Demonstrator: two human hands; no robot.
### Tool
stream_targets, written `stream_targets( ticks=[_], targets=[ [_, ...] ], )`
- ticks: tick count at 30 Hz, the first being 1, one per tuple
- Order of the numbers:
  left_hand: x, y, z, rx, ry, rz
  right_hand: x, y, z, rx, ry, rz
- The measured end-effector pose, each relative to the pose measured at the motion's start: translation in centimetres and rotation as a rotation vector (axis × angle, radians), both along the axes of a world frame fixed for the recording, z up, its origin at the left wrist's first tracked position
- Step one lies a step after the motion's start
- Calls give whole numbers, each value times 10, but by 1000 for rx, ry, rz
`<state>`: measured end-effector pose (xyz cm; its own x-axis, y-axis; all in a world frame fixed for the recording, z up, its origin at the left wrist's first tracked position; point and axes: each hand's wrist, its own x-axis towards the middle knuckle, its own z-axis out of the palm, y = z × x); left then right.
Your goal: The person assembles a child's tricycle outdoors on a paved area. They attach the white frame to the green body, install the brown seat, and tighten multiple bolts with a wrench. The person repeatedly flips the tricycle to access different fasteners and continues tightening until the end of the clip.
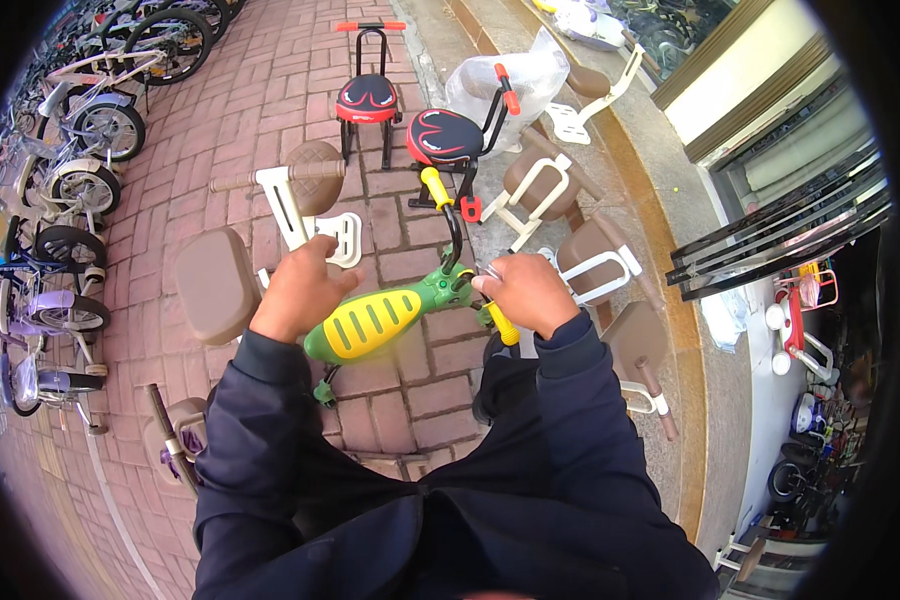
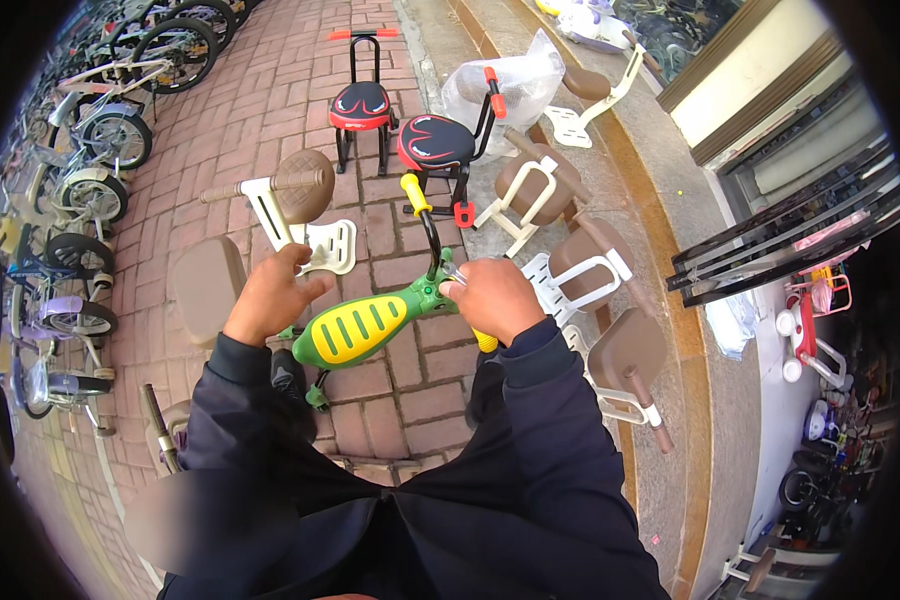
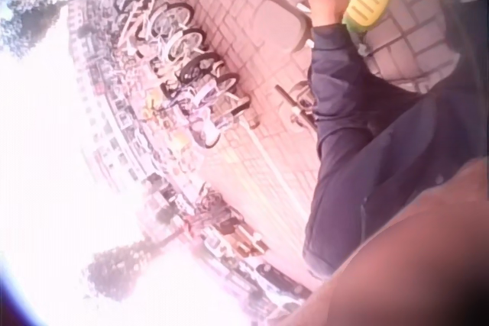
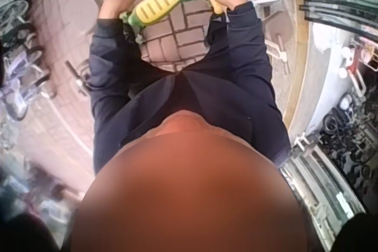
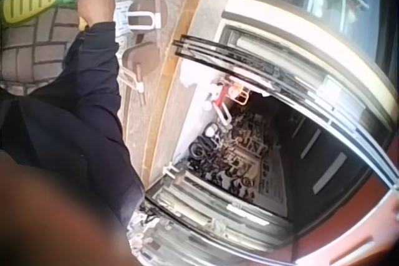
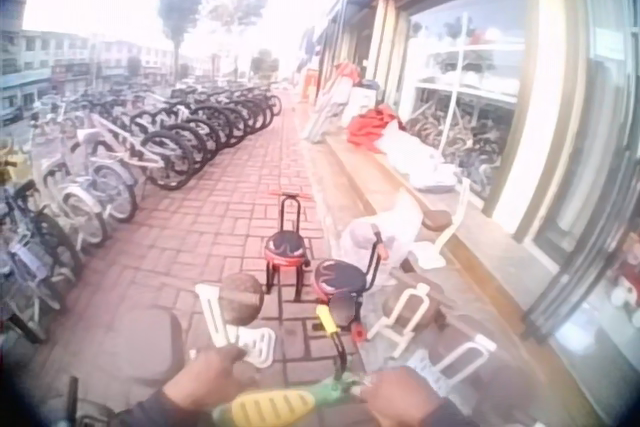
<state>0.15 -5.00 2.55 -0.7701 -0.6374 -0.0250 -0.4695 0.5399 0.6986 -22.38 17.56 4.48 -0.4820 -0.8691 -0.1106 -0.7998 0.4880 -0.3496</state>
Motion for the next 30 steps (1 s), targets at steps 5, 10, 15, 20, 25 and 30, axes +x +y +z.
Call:
stream_targets(
  ticks=[5, 10, 15, 20, 25, 30],
  targets=[
    [2, -1, 0, -41, -58, -23, -35, 9, 9, -101, -12, -131],
    [-1, -3, -5, -80, -63, -34, -56, 16, 3, -133, -213, -269],
    [-3, 0, -5, -82, -88, -56, -58, 12, -12, -142, -229, -246],
    [-3, 3, -6, -86, -120, -73, -54, 2, -23, -121, -147, -149],
    [-2, 6, -7, -105, -125, -88, -64, -19, -33, -20, -77, -148],
    [-3, 6, -8, -89, -183, -96, -69, -43, -57, -52, -190, -148]
  ],
)
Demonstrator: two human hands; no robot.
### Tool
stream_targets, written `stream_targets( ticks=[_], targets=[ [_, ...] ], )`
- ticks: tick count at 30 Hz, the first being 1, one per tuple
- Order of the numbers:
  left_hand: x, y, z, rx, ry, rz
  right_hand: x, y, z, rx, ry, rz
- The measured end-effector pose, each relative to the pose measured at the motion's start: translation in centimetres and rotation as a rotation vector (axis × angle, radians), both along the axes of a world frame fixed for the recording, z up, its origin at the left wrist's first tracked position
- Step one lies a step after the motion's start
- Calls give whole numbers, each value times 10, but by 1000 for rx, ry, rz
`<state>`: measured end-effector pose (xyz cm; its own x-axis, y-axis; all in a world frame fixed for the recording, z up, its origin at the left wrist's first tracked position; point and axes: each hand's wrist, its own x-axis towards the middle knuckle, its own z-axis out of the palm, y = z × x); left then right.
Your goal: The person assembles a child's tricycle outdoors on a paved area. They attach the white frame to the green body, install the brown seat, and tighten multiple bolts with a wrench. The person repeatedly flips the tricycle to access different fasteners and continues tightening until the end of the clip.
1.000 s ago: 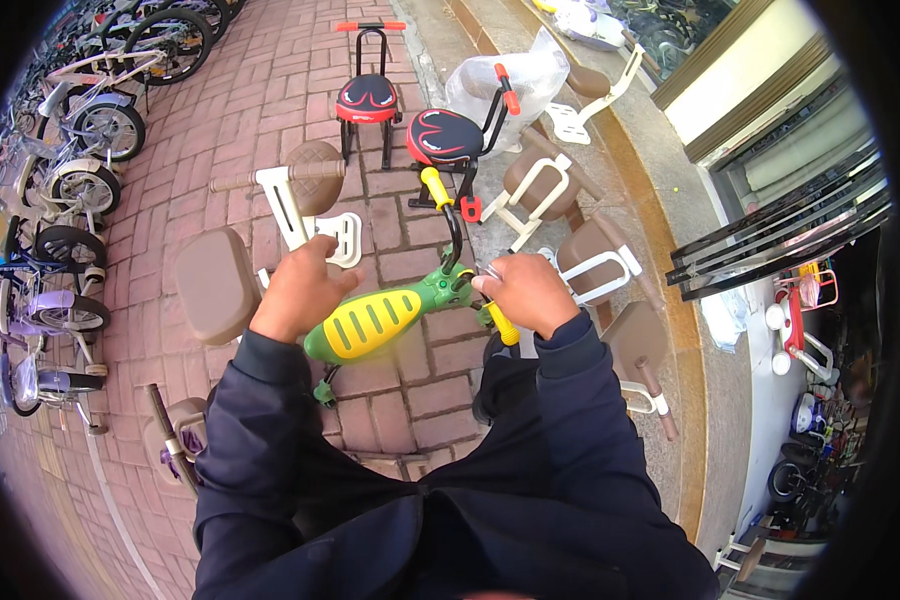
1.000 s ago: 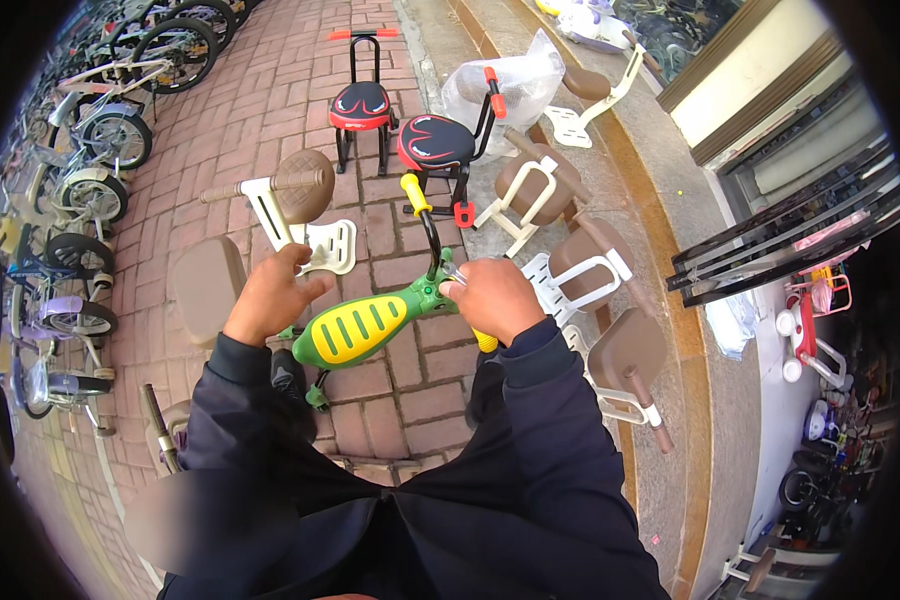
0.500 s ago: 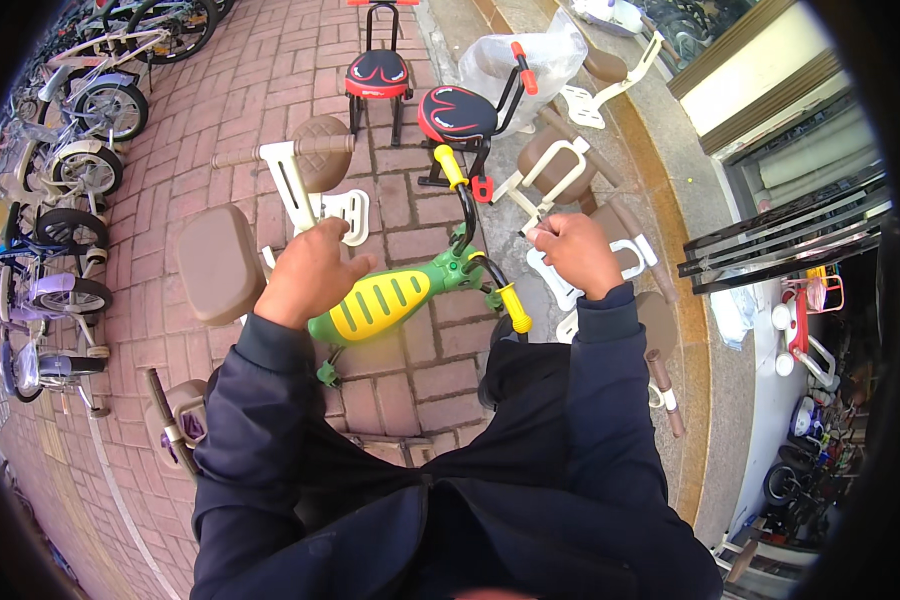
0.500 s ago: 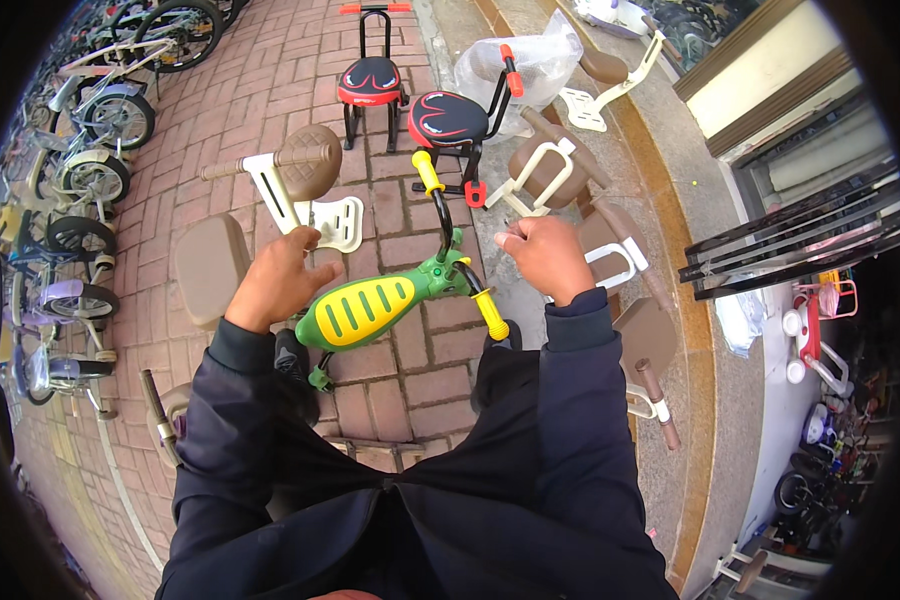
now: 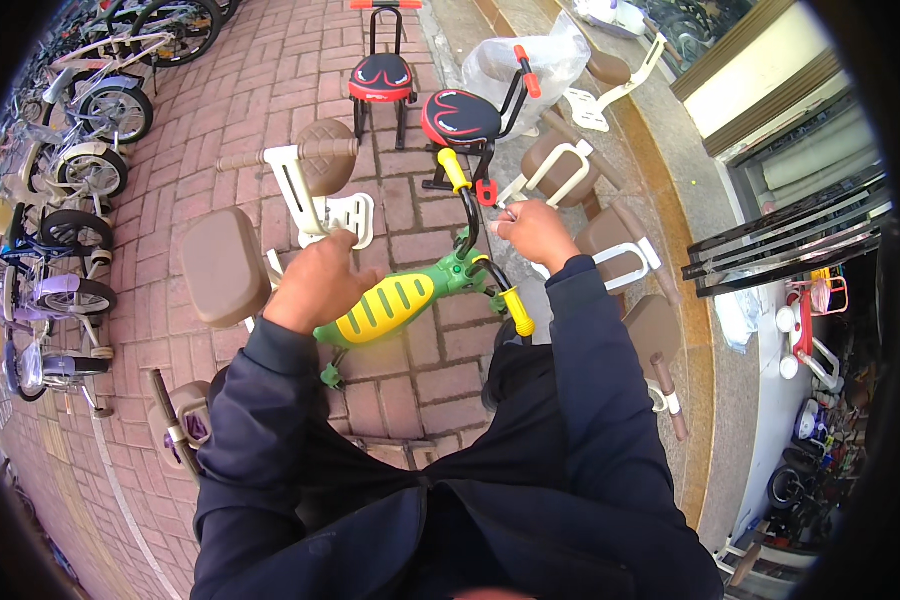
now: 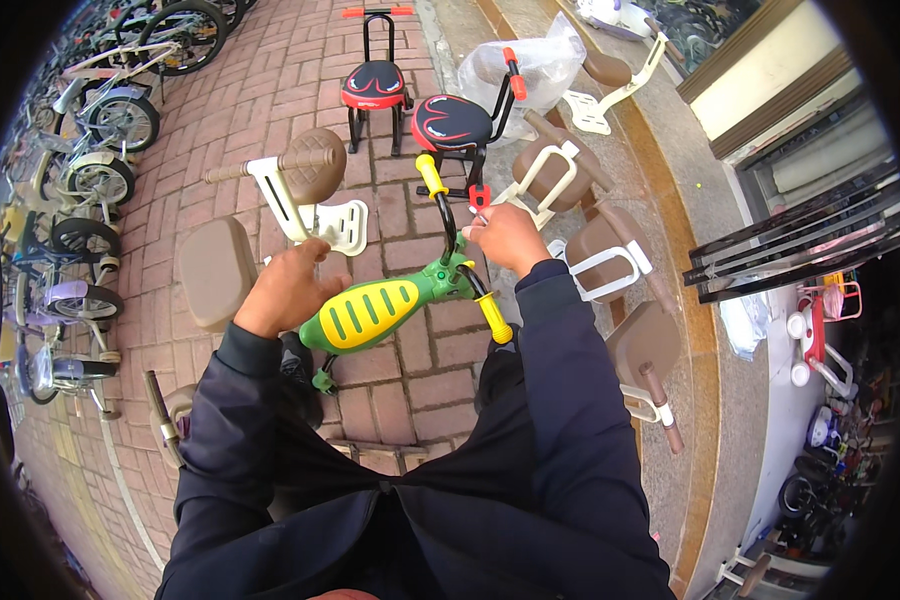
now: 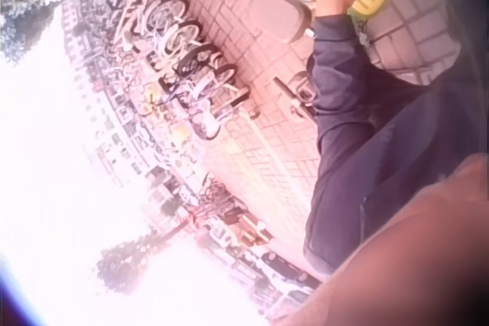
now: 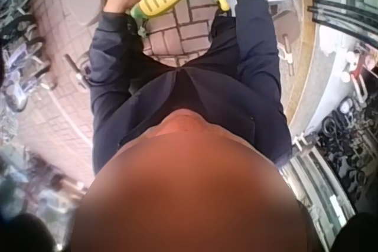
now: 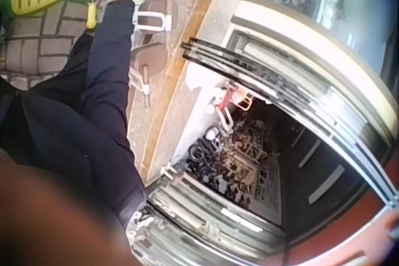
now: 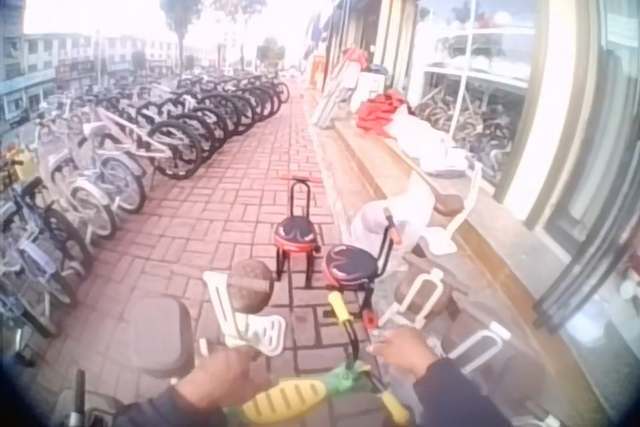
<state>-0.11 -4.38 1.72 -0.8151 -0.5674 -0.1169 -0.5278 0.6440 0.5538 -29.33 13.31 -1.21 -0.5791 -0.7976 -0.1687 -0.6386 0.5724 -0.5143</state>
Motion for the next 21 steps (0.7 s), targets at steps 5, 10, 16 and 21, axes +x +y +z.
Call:
stream_targets(
  ticks=[5, 10, 16, 21],
  targets=[
    [-1, 2, -8, -42, 80, -35, 1, -27, -24, -37, 11, 3],
    [0, 1, -9, -58, 75, -43, 5, -50, -45, -99, -150, -57],
    [3, -11, -6, -45, -9, 10, 8, -54, -52, -164, -634, -235],
    [5, -24, -3, -41, 50, 89, 10, -49, -47, -136, -658, -253]
  ],
)
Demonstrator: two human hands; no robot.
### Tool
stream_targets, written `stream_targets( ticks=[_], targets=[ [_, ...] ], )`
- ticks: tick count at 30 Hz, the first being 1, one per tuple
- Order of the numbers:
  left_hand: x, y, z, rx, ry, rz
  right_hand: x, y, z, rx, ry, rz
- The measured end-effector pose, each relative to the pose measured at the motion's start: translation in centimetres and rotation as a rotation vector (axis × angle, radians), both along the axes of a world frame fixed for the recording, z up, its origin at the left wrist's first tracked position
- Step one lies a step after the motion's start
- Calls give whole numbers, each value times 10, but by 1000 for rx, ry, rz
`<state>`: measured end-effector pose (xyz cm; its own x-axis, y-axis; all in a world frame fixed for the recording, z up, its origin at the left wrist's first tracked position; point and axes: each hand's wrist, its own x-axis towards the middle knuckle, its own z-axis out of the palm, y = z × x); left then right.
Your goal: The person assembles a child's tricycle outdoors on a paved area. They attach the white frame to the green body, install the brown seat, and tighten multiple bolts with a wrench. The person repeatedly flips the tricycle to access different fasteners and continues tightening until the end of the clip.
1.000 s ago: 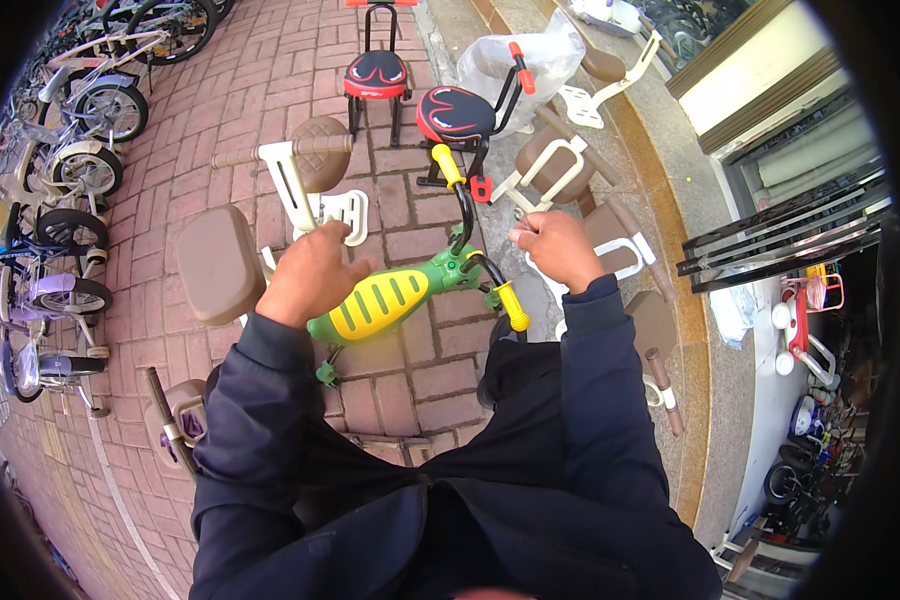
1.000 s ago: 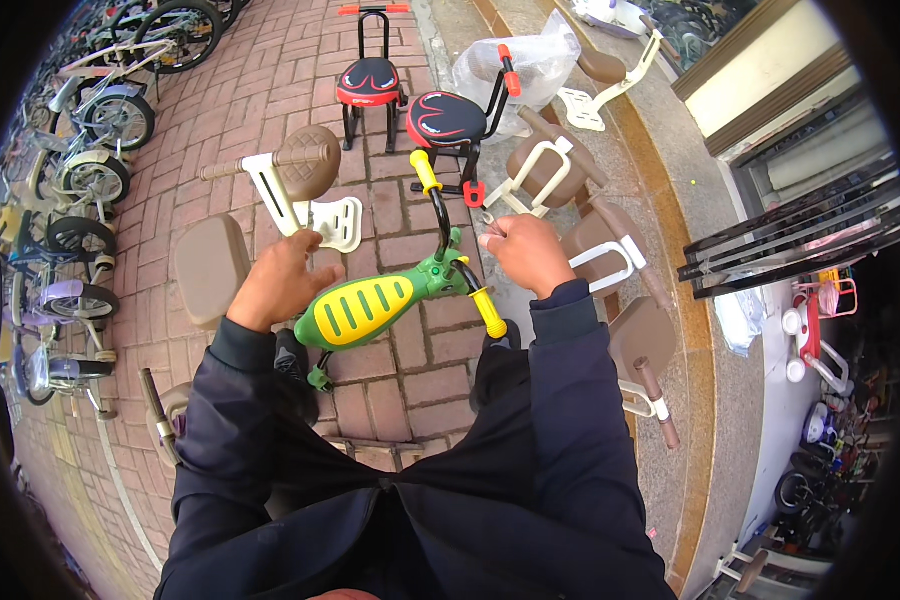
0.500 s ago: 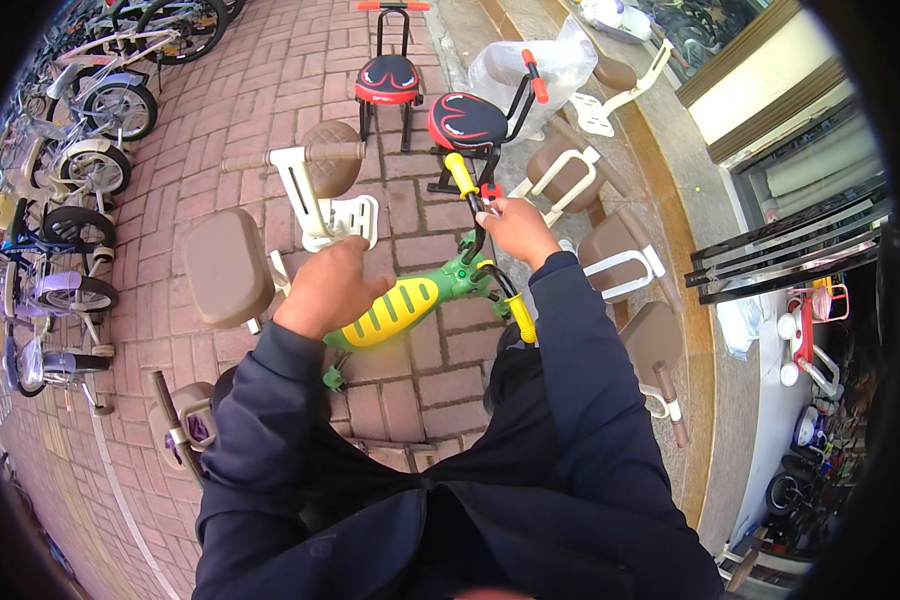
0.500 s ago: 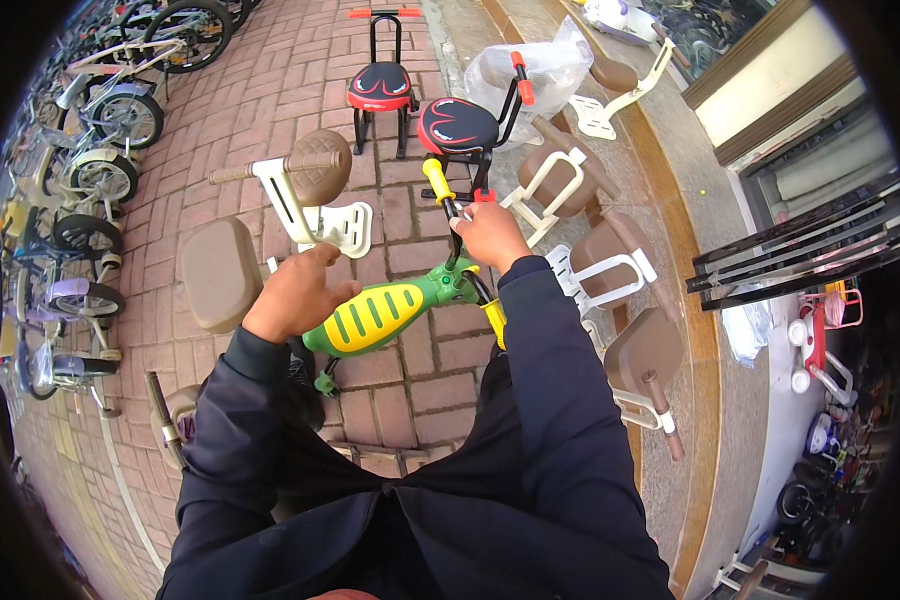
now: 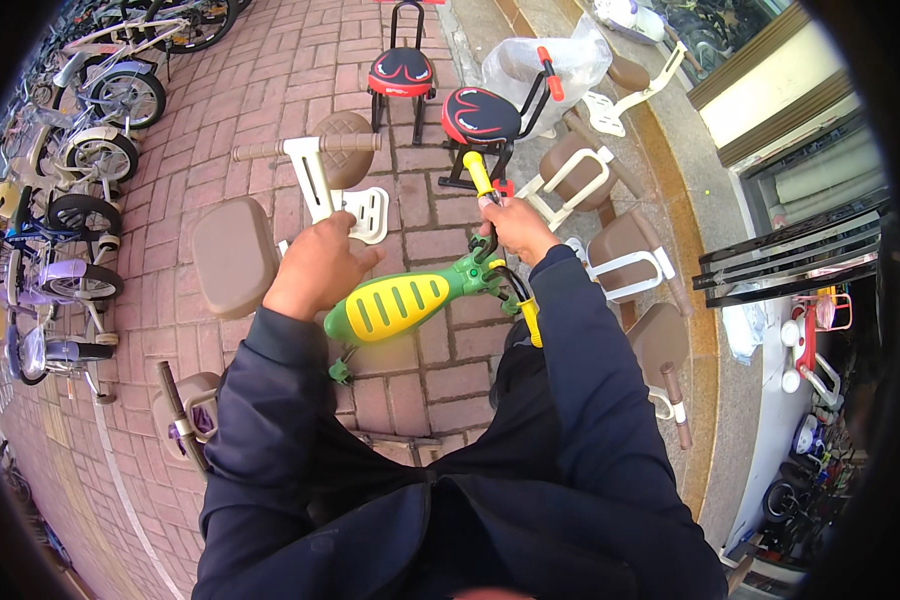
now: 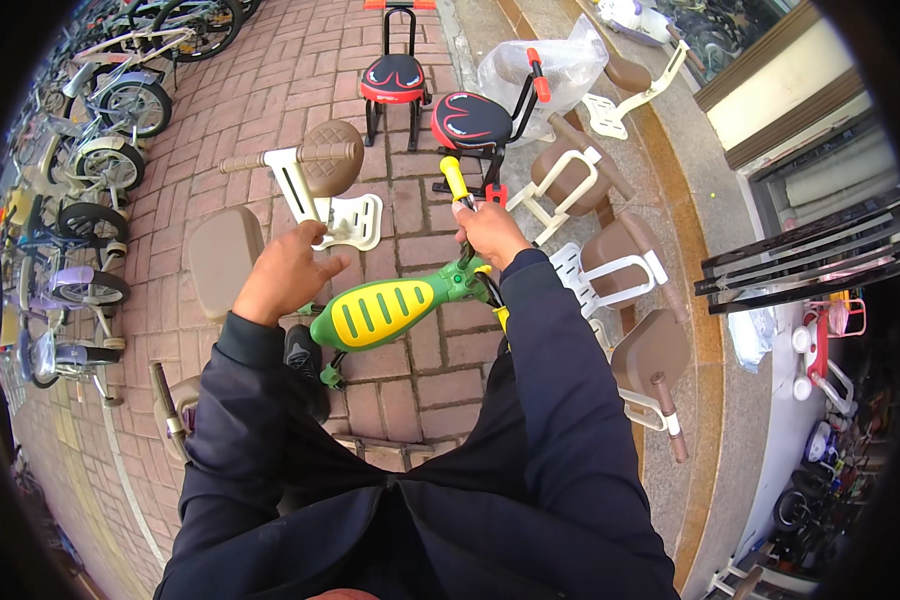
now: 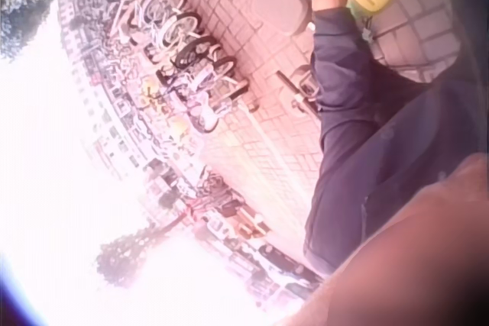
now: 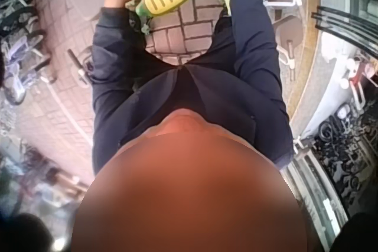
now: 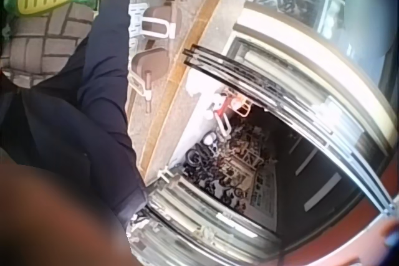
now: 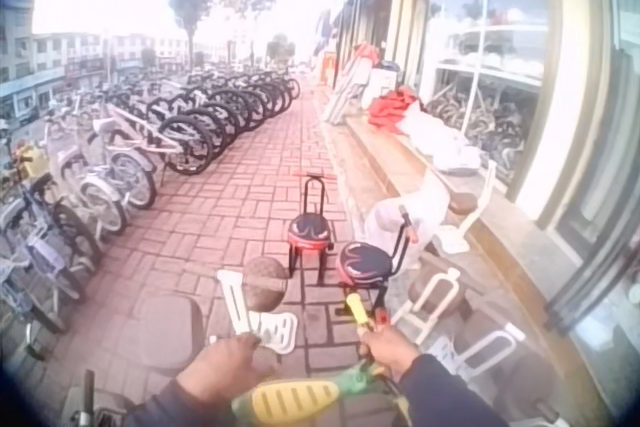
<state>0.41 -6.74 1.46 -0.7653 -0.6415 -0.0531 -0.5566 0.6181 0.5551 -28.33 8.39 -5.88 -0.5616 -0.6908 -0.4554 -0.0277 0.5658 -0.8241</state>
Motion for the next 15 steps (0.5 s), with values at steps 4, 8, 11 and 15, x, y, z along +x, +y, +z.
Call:
stream_targets(
  ticks=[4, 8, 11, 15],
  targets=[
    [1, -2, 3, 52, -11, 68, 2, 3, 2, 14, 37, -13],
    [0, 0, 4, 40, -32, 57, 0, 5, 10, 77, 220, 73],
    [-2, 2, 5, 32, -39, 29, 5, 6, 22, 100, 532, 162],
    [-4, 6, 6, 23, -54, 18, 23, 6, 41, 107, 679, 155]
  ],
)
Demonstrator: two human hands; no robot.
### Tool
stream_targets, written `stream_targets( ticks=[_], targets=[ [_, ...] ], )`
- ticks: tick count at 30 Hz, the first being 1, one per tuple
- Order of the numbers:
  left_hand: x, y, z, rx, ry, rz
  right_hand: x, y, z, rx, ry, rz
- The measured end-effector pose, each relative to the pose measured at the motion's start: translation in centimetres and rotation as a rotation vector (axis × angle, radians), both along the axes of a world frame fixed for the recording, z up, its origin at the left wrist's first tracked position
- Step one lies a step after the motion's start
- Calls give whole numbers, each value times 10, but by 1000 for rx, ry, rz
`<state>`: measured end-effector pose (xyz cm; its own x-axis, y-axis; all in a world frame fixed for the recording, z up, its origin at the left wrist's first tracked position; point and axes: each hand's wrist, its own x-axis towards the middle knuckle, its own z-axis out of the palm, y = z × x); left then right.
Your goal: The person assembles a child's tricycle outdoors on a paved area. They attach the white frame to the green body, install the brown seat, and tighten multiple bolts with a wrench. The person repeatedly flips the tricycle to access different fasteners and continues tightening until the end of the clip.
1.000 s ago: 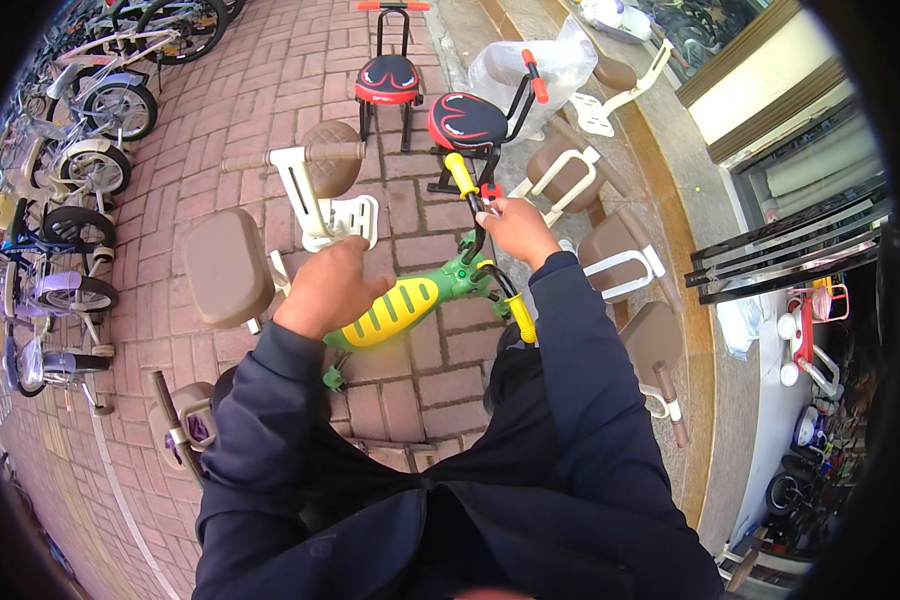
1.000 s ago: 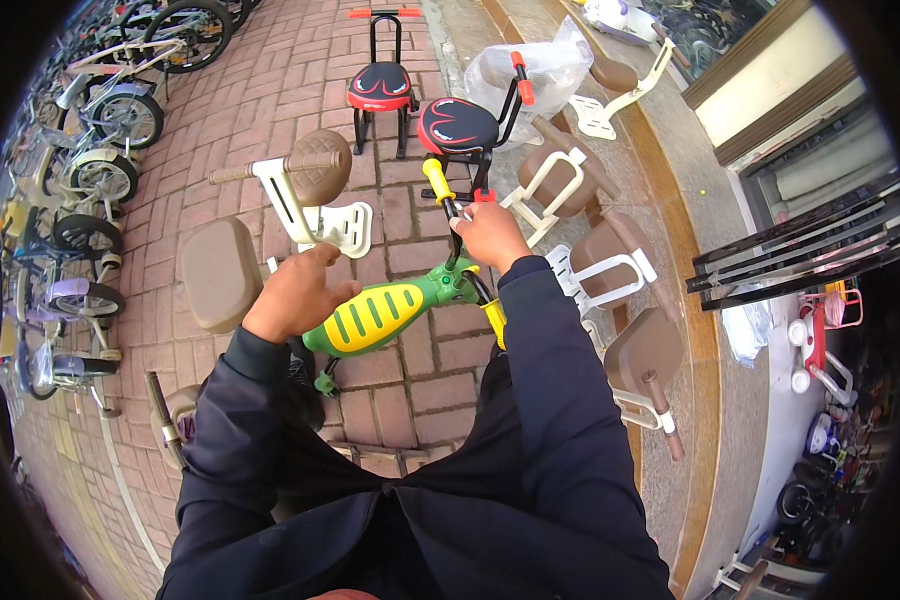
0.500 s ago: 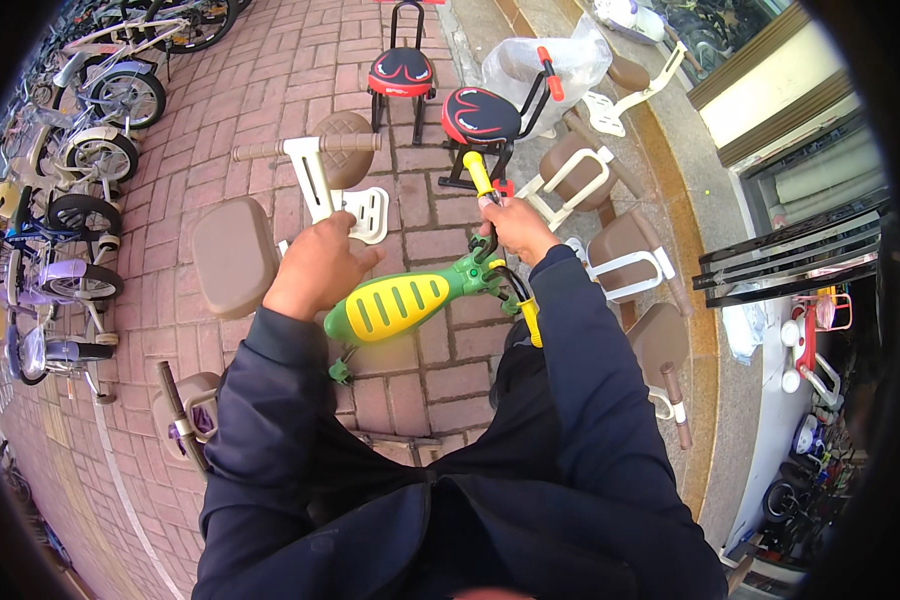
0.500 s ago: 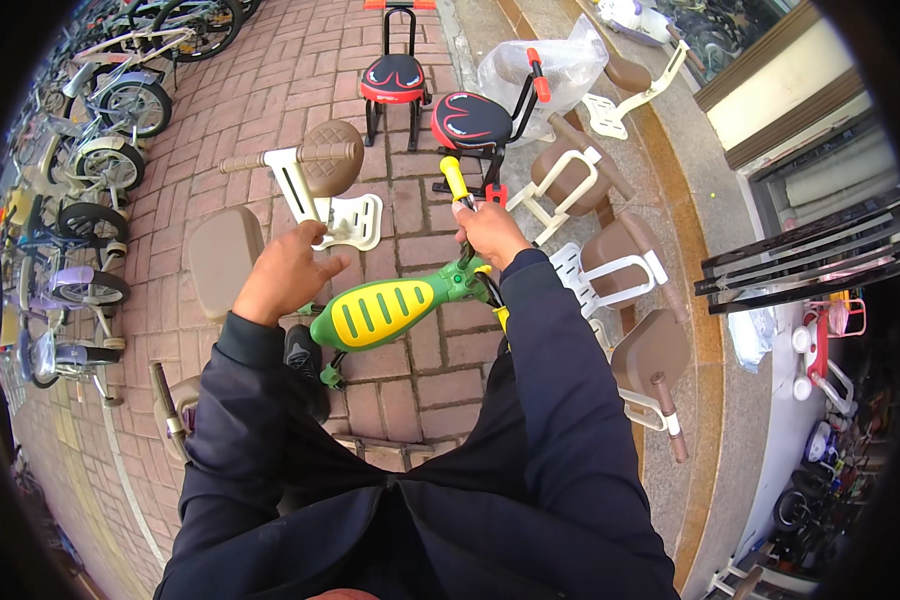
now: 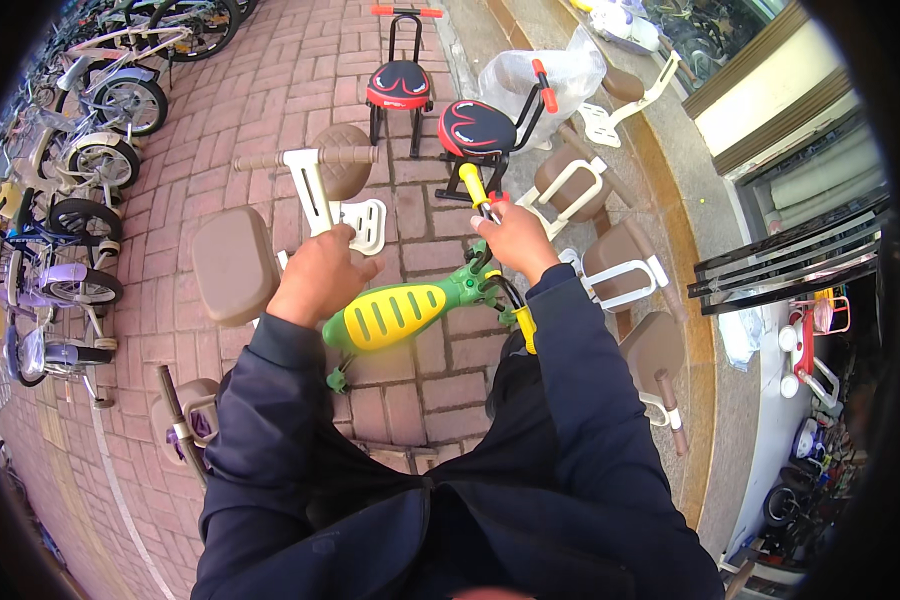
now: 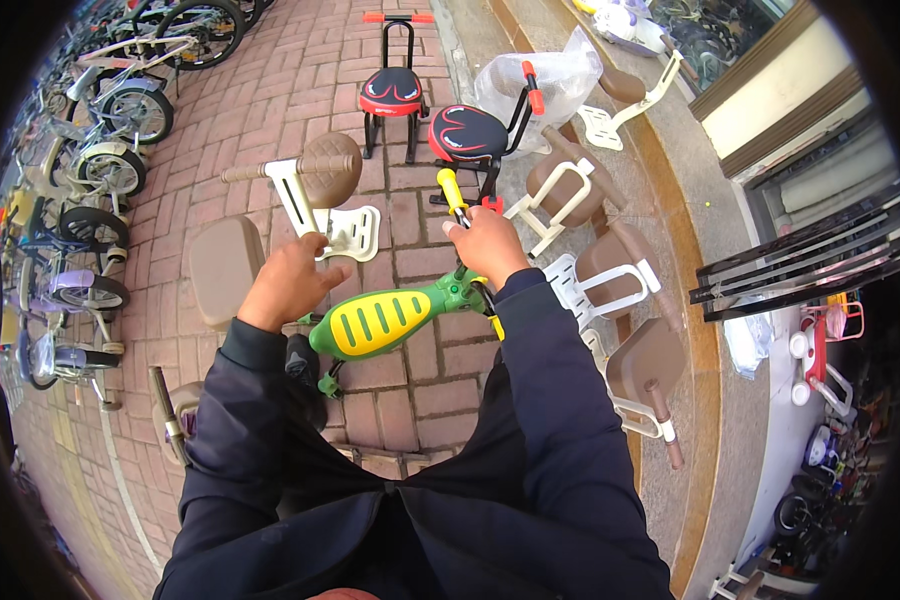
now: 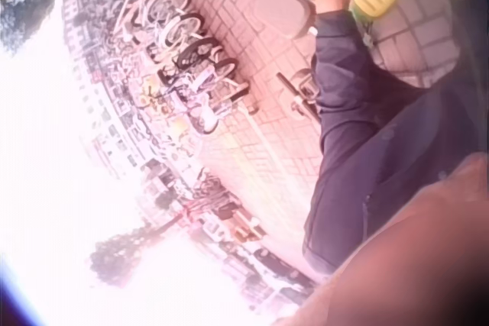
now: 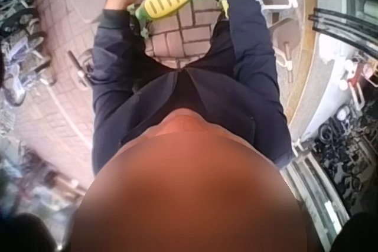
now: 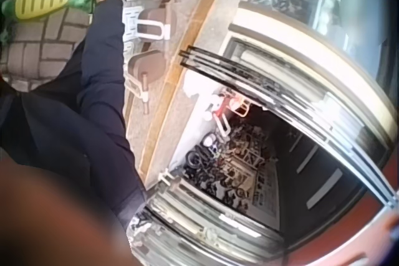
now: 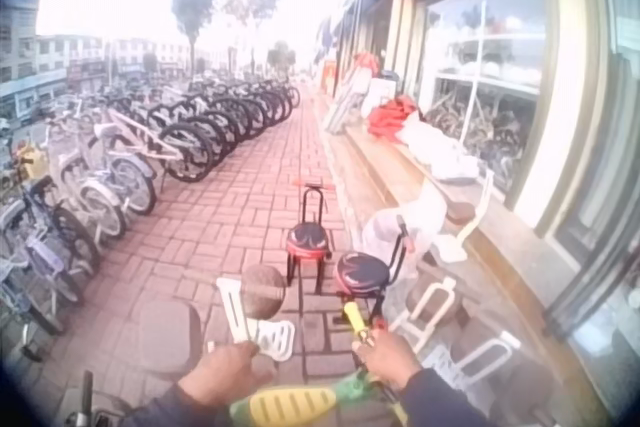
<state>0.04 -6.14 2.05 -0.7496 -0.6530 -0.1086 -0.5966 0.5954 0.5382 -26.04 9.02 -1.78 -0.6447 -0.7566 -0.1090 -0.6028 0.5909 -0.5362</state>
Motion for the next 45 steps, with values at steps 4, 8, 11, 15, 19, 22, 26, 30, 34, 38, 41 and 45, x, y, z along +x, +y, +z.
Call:
stream_targets(
  ticks=[4, 8, 11, 15, 19, 22, 26, 30, 34, 38, 41, 45],
  targets=[
    [-2, 3, 1, -3, -10, -2, 20, 2, 14, -27, 18, 30],
    [-2, 5, -1, 8, -26, -6, 36, 3, 16, -99, 100, 161],
    [-1, 7, -5, -10, 12, -31, 48, 3, 11, -132, 127, 290],
    [-4, 10, -10, 22, 199, -141, 72, 3, 3, -243, 101, 427],
    [-8, 14, -10, 132, 346, -223, 89, 1, 1, -257, 34, 511],
    [-9, 15, -8, 169, 309, -214, 93, 1, 5, -301, 19, 512],
    [-11, 16, -5, 206, 314, -174, 95, 2, 12, -321, 0, 498],
    [-13, 17, -2, 351, 347, -104, 97, 2, 15, -333, -20, 481],
    [-13, 18, 1, 408, 400, -42, 97, 1, 16, -316, -42, 483],
    [-12, 14, 3, 484, 543, 76, 94, 1, 19, -306, -51, 466],
    [-13, 8, 5, 538, 638, 161, 93, 3, 21, -296, -71, 460],
    [-14, 7, 5, 484, 715, 261, 92, 2, 22, -263, -108, 460]
  ],
)
